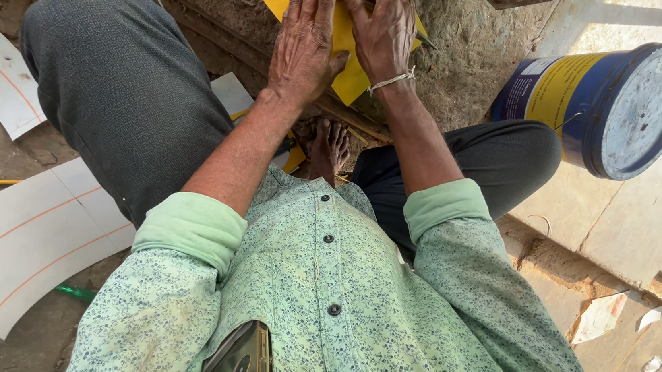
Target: The person sits cross-legged on the ground and uses red-handled scissors to cut a circular shape out of a yellow sheet of material. The person holds the material steady with one hand while cutting with the other, eventually separating the circle from the surrounding sheet.
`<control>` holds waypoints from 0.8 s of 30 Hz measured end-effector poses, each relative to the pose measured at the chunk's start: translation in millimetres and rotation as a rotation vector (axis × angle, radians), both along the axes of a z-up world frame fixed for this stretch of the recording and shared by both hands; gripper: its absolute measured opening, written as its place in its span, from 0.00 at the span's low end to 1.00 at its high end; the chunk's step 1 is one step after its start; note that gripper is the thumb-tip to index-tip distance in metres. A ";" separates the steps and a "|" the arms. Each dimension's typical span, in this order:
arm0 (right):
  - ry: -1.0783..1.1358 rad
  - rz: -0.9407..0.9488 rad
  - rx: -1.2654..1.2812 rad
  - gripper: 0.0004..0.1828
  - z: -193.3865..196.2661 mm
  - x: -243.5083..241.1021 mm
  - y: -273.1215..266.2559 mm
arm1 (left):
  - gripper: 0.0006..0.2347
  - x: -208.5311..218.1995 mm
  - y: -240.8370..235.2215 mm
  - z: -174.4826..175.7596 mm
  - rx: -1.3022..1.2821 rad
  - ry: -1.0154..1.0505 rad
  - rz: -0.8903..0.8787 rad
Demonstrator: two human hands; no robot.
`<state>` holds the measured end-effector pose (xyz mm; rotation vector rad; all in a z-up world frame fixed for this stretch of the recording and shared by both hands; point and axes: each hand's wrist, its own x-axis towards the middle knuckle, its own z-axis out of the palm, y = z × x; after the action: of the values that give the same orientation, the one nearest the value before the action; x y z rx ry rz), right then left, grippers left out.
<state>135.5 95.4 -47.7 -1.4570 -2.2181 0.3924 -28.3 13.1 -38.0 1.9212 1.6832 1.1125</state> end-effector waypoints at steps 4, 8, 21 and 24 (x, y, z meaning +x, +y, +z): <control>-0.143 -0.036 -0.034 0.28 6.7 -4.9 12.6 | 0.51 -1.9 7.8 2.2 0.025 0.038 -0.010; 0.237 -0.017 -0.016 0.33 10.7 -7.8 10.4 | 0.50 -2.1 -1.3 1.9 -0.055 0.017 -0.009; 0.035 0.024 0.138 0.37 8.5 2.8 -2.8 | 0.53 -3.3 2.7 8.9 -0.004 0.029 -0.007; -0.159 0.010 -0.043 0.25 3.3 6.1 0.6 | 0.53 -2.5 3.7 11.3 -0.003 0.031 -0.011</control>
<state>141.6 96.0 -44.4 -1.5487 -2.3554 0.3392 -30.8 16.8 -26.7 1.9536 1.6872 1.0810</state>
